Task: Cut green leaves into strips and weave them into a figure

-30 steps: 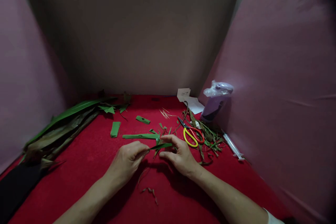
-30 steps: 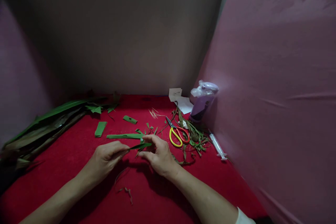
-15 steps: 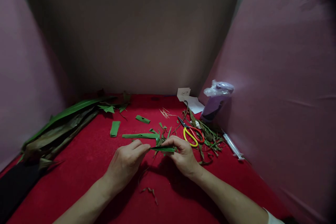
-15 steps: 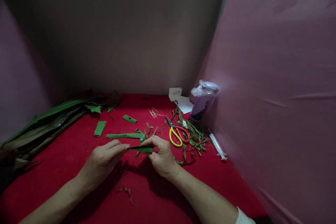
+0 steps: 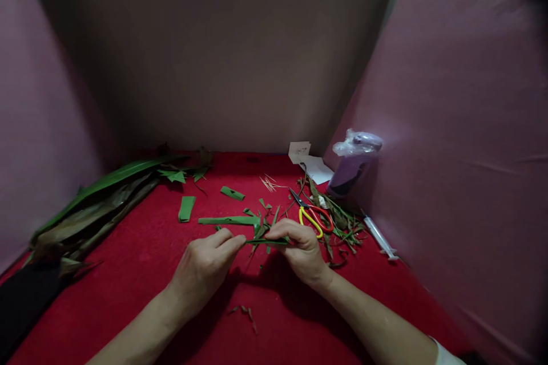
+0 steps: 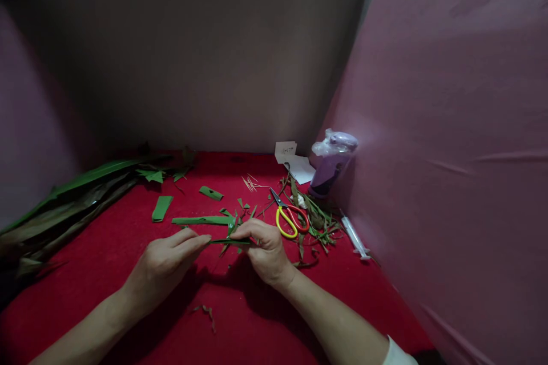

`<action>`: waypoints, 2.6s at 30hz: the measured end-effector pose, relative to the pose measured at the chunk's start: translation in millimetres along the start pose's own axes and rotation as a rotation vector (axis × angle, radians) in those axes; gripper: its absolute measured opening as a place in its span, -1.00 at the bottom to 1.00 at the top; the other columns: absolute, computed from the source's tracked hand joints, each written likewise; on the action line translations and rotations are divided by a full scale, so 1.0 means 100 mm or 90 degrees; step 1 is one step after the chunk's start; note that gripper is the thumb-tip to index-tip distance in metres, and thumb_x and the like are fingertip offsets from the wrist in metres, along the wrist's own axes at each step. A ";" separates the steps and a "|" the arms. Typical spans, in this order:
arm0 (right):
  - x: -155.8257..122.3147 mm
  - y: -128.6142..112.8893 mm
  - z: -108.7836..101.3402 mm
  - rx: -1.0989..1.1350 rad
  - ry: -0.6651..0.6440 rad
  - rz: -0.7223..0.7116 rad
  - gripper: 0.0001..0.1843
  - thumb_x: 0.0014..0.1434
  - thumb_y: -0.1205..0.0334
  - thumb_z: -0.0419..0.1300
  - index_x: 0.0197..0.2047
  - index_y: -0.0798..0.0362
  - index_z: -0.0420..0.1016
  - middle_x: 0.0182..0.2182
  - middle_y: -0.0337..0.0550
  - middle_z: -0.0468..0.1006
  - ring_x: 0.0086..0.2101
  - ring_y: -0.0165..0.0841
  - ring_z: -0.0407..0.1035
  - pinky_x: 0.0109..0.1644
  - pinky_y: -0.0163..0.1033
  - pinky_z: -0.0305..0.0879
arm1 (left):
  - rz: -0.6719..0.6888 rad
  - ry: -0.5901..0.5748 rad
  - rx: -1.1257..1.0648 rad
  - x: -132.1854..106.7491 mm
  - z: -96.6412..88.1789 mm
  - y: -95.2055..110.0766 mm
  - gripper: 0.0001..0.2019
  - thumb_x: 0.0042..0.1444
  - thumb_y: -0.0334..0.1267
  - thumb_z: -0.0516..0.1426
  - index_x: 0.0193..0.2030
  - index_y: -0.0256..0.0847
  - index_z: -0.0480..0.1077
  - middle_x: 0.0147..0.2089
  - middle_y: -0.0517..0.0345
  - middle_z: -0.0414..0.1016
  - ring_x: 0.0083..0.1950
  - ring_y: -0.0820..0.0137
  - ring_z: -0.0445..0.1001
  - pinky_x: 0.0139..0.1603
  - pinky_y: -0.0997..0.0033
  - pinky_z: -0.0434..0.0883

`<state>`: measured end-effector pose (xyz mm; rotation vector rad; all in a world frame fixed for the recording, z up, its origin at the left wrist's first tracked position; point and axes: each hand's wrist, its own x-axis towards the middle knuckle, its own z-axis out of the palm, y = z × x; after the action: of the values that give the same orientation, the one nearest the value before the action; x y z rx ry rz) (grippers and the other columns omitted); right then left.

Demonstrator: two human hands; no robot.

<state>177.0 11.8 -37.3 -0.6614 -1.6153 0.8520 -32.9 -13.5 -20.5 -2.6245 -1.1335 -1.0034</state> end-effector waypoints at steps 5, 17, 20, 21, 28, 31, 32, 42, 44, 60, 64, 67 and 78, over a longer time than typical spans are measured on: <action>0.01 -0.01 -0.02 0.051 -0.004 -0.014 -0.89 0.03 0.39 0.28 -0.42 -0.01 0.60 -0.49 -0.18 0.54 -0.45 -0.36 0.42 -0.34 -0.26 0.35 | 0.024 0.024 0.011 0.01 -0.01 0.03 -0.78 0.22 -0.42 -0.04 -0.19 -0.23 0.42 -0.46 0.17 0.40 -0.50 0.49 0.38 -0.54 0.56 0.31; -0.01 -0.03 0.02 -0.011 -0.070 0.117 -0.61 -0.06 0.27 0.39 -0.11 -0.03 0.51 -0.32 -0.20 0.52 -0.30 -0.35 0.41 -0.15 -0.24 0.33 | 0.021 0.096 -0.047 0.04 -0.01 0.10 -0.82 0.20 -0.43 0.00 -0.19 -0.27 0.43 -0.48 0.15 0.43 -0.49 0.49 0.42 -0.50 0.59 0.37; -0.01 -0.06 0.04 0.004 -0.069 0.077 -0.75 -0.03 0.27 0.37 -0.21 -0.02 0.57 -0.37 -0.19 0.51 -0.34 -0.36 0.40 -0.22 -0.27 0.31 | 0.020 0.088 -0.064 0.02 0.04 0.12 -0.82 0.20 -0.43 0.01 -0.21 -0.26 0.44 -0.48 0.15 0.44 -0.49 0.49 0.43 -0.49 0.60 0.38; -0.01 -0.07 0.04 0.013 -0.066 0.067 -0.79 -0.03 0.28 0.37 -0.24 -0.03 0.58 -0.38 -0.19 0.51 -0.35 -0.37 0.40 -0.23 -0.27 0.31 | 0.017 0.083 -0.069 0.02 0.06 0.12 -0.82 0.20 -0.43 0.01 -0.22 -0.26 0.44 -0.48 0.15 0.44 -0.49 0.50 0.43 -0.49 0.60 0.37; 0.00 -0.05 0.03 0.089 -0.047 0.041 -0.87 -0.03 0.35 0.36 -0.36 -0.05 0.63 -0.48 -0.20 0.53 -0.43 -0.40 0.40 -0.33 -0.32 0.31 | -0.002 0.055 -0.114 0.02 0.08 0.13 -0.82 0.20 -0.43 0.00 -0.22 -0.23 0.44 -0.49 0.18 0.39 -0.51 0.50 0.39 -0.49 0.59 0.34; 0.00 -0.05 0.03 0.091 -0.039 0.054 -0.87 -0.04 0.36 0.36 -0.39 -0.06 0.64 -0.48 -0.21 0.54 -0.44 -0.41 0.40 -0.33 -0.32 0.31 | -0.008 0.046 -0.145 0.01 0.09 0.12 -0.83 0.20 -0.43 0.01 -0.23 -0.24 0.43 -0.50 0.18 0.36 -0.51 0.49 0.36 -0.50 0.56 0.33; 0.00 -0.05 0.03 0.088 -0.038 0.068 -0.87 -0.05 0.36 0.37 -0.38 -0.06 0.64 -0.48 -0.21 0.54 -0.43 -0.41 0.40 -0.33 -0.33 0.32 | -0.012 0.042 -0.158 0.01 0.09 0.12 -0.84 0.19 -0.44 0.02 -0.23 -0.25 0.43 -0.51 0.18 0.35 -0.51 0.48 0.35 -0.50 0.55 0.32; 0.04 -0.03 0.03 0.137 0.019 0.107 -0.93 -0.13 0.23 0.41 -0.48 -0.05 0.63 -0.55 -0.22 0.51 -0.49 -0.41 0.36 -0.39 -0.32 0.31 | -0.072 0.028 -0.244 -0.02 0.14 0.07 -0.83 0.18 -0.45 0.04 -0.19 -0.23 0.43 -0.47 0.18 0.40 -0.48 0.47 0.37 -0.47 0.54 0.31; 0.05 -0.04 0.03 0.126 0.036 0.105 -0.92 -0.14 0.23 0.42 -0.48 -0.06 0.63 -0.55 -0.22 0.51 -0.50 -0.40 0.37 -0.40 -0.31 0.31 | -0.086 0.020 -0.244 -0.01 0.12 0.08 -0.84 0.18 -0.43 0.04 -0.20 -0.23 0.44 -0.48 0.19 0.39 -0.49 0.47 0.36 -0.48 0.53 0.30; 0.04 -0.06 0.02 0.092 0.001 0.172 -0.92 -0.09 0.26 0.36 -0.41 -0.01 0.61 -0.48 -0.21 0.50 -0.46 -0.41 0.35 -0.37 -0.32 0.29 | -0.170 0.008 -0.269 0.06 0.07 0.10 -0.83 0.13 -0.47 0.04 -0.39 -0.23 0.43 -0.54 0.23 0.38 -0.53 0.49 0.33 -0.51 0.54 0.26; 0.04 -0.03 0.02 0.100 0.015 0.188 -0.93 -0.09 0.24 0.35 -0.45 0.01 0.60 -0.49 -0.21 0.50 -0.44 -0.39 0.34 -0.34 -0.30 0.28 | -0.278 -0.028 -0.396 0.04 0.10 0.09 -0.85 0.11 -0.38 0.07 -0.38 -0.24 0.47 -0.56 0.22 0.38 -0.59 0.50 0.33 -0.58 0.55 0.26; 0.04 -0.02 0.01 0.109 0.022 0.213 -0.91 -0.06 0.21 0.33 -0.43 0.03 0.58 -0.54 -0.24 0.47 -0.49 -0.42 0.30 -0.38 -0.33 0.26 | -0.432 -0.086 -0.533 0.05 0.12 0.12 -0.84 0.09 -0.30 0.08 -0.28 -0.26 0.48 -0.58 0.23 0.40 -0.64 0.49 0.34 -0.63 0.53 0.28; 0.05 0.01 0.02 0.136 0.013 0.291 -0.80 -0.05 0.15 0.32 -0.35 0.08 0.55 -0.58 -0.28 0.44 -0.59 -0.49 0.26 -0.52 -0.39 0.23 | -0.634 -0.138 -0.708 0.10 0.10 0.15 -0.84 -0.05 -0.20 0.17 -0.44 -0.27 0.39 -0.75 0.28 0.36 -0.75 0.54 0.26 -0.72 0.61 0.18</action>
<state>174.0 16.0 -35.3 -0.8986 -1.3463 1.3247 -12.3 -15.3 -19.7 -2.8153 -2.7049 -1.9938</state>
